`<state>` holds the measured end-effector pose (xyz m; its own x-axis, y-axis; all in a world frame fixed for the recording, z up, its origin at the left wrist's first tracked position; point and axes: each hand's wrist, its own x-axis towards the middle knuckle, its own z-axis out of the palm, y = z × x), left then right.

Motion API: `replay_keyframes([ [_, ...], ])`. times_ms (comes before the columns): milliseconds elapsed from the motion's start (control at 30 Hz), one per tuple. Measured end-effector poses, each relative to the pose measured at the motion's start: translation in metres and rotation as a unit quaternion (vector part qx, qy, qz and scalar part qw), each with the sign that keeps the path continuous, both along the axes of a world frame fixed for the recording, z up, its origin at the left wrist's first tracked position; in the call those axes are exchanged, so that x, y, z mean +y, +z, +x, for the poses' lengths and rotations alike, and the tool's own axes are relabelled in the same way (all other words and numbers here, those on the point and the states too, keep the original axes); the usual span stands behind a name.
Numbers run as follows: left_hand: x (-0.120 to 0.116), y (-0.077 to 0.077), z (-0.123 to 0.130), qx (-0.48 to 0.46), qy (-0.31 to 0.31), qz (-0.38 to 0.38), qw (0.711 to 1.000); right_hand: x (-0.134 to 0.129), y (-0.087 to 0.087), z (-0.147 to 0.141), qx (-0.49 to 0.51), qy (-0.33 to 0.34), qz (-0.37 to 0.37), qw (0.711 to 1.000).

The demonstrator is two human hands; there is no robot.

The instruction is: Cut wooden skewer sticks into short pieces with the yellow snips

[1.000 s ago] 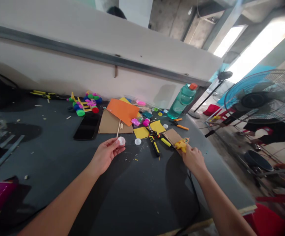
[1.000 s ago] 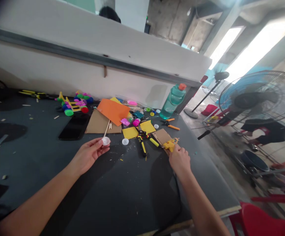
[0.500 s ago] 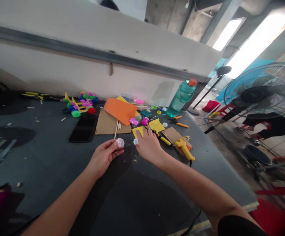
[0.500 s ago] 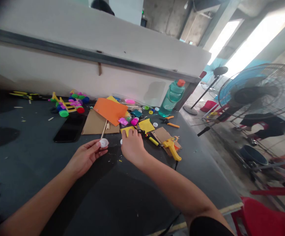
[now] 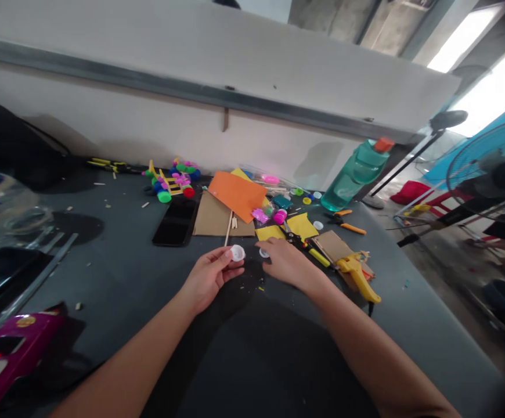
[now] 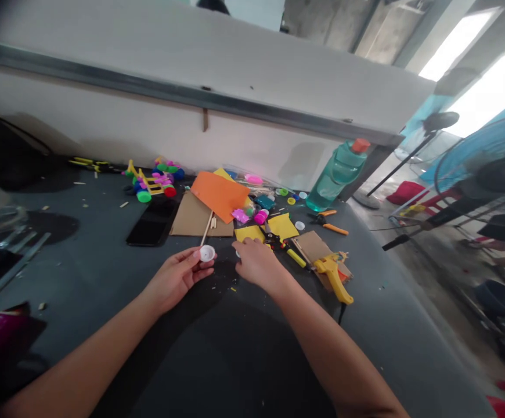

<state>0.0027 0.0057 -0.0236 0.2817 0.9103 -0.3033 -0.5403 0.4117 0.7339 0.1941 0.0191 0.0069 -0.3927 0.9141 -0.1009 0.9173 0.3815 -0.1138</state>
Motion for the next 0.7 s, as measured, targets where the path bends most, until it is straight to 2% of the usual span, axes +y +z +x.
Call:
replay_keyframes([
  [167,0.000,-0.001,-0.001,-0.013,-0.017,-0.006,1.000,0.000,-0.008,0.004,0.097,-0.012,0.010,0.995],
  [267,0.000,-0.001,-0.001,-0.015,-0.022,-0.007,1.000,0.000,-0.003,0.005,0.215,-0.025,0.035,0.976],
  [367,-0.001,0.000,0.000,-0.013,-0.039,-0.003,0.999,0.001,0.004,0.004,0.361,-0.038,0.031,0.931],
  [500,-0.003,0.001,0.000,-0.012,-0.061,0.009,0.998,-0.002,0.007,-0.001,0.541,-0.100,-0.041,0.834],
  [567,-0.004,0.000,0.000,-0.014,-0.060,0.015,0.998,-0.004,0.007,-0.005,0.598,-0.105,-0.077,0.791],
  [633,-0.004,0.000,0.001,-0.013,-0.052,0.022,0.998,-0.006,0.007,-0.009,0.629,-0.089,-0.107,0.765],
  [700,-0.004,-0.001,0.001,-0.009,-0.044,0.030,0.999,-0.008,0.007,-0.012,0.632,-0.070,-0.120,0.763],
])
